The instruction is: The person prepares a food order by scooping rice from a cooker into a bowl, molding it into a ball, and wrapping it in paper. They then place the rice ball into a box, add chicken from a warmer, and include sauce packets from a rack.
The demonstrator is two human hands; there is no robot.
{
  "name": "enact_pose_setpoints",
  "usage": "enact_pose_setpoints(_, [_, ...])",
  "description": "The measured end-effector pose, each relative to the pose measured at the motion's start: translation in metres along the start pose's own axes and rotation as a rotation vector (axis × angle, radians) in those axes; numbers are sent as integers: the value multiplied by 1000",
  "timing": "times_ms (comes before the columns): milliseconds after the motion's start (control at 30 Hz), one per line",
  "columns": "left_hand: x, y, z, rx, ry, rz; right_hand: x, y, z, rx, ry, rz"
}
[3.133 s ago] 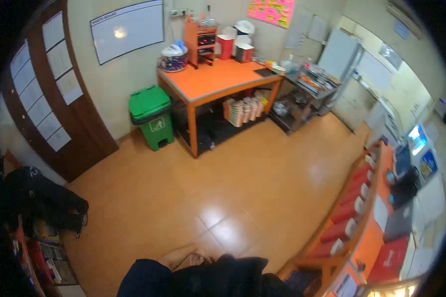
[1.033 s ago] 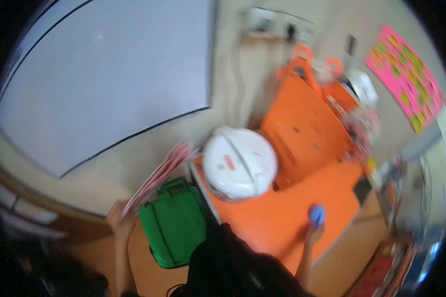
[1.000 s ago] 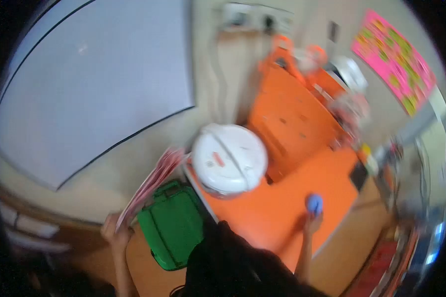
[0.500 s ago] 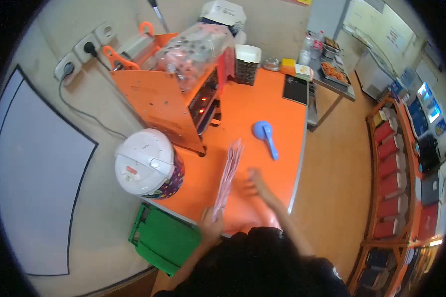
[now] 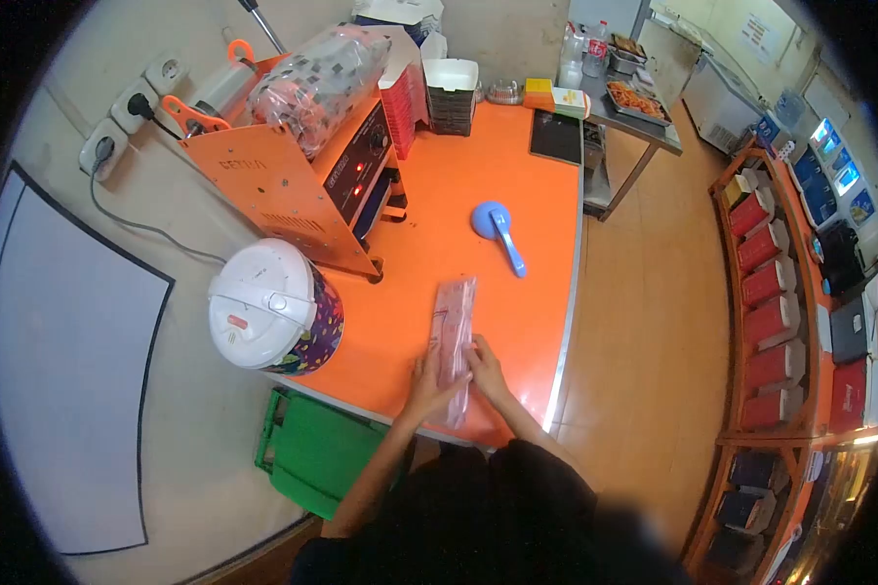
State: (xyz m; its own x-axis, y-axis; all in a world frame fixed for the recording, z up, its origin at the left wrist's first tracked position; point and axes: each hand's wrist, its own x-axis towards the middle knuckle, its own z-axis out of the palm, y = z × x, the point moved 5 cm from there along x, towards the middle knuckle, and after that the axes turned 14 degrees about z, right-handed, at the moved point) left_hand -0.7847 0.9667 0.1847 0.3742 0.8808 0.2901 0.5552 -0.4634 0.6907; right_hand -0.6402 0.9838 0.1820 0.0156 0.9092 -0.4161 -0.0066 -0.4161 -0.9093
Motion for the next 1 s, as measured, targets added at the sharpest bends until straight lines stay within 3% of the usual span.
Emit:
enact_pose_setpoints(67, [-1, -16, -1, -391, 25, -181, 5, 4, 8, 219, -94, -58])
enact_pose_setpoints(133, [2, -19, -5, -737, 56, -317, 11, 1, 19, 240, -113, -10])
enact_pose_setpoints(233, [-5, -18, -20, -934, 59, -535, 16, 8, 23, 111, -7, -70])
enact_pose_setpoints(300, [-22, -43, -16, -1006, 122, -579, 14, 12, 12, 36, 102, -105])
enact_pose_setpoints(367, [-38, -62, -24, -974, 145, -678, 8, 17, -14, 20, 201, -90])
enact_pose_setpoints(500, [-47, -68, -38, -1121, 146, -641, -17, 23, -66, -125, 330, -50])
enact_pose_setpoints(567, [-47, -73, -36, -1013, 163, -586, -22, 31, -76, -369, 438, -116])
enact_pose_setpoints(600, [-47, -81, -33, -959, 160, -555, -42, 9, -66, -514, 678, -243])
enact_pose_setpoints(700, [-46, -83, -34, -779, 164, -457, -59, -36, -20, -744, 434, -329])
enact_pose_setpoints(767, [-45, -86, -34, -651, 140, -426, -57, -31, 20, -840, 250, -490])
enact_pose_setpoints(833, [-50, -107, -26, -514, 96, -428, -52, -3, 37, -1021, 244, -546])
enact_pose_setpoints(933, [-35, -55, -59, 307, 300, -213, -53, 13, 45, -1108, 228, -530])
enact_pose_setpoints(1000, [-12, 2, -105, 460, 382, -131, -52, 13, 42, -1116, 219, -505])
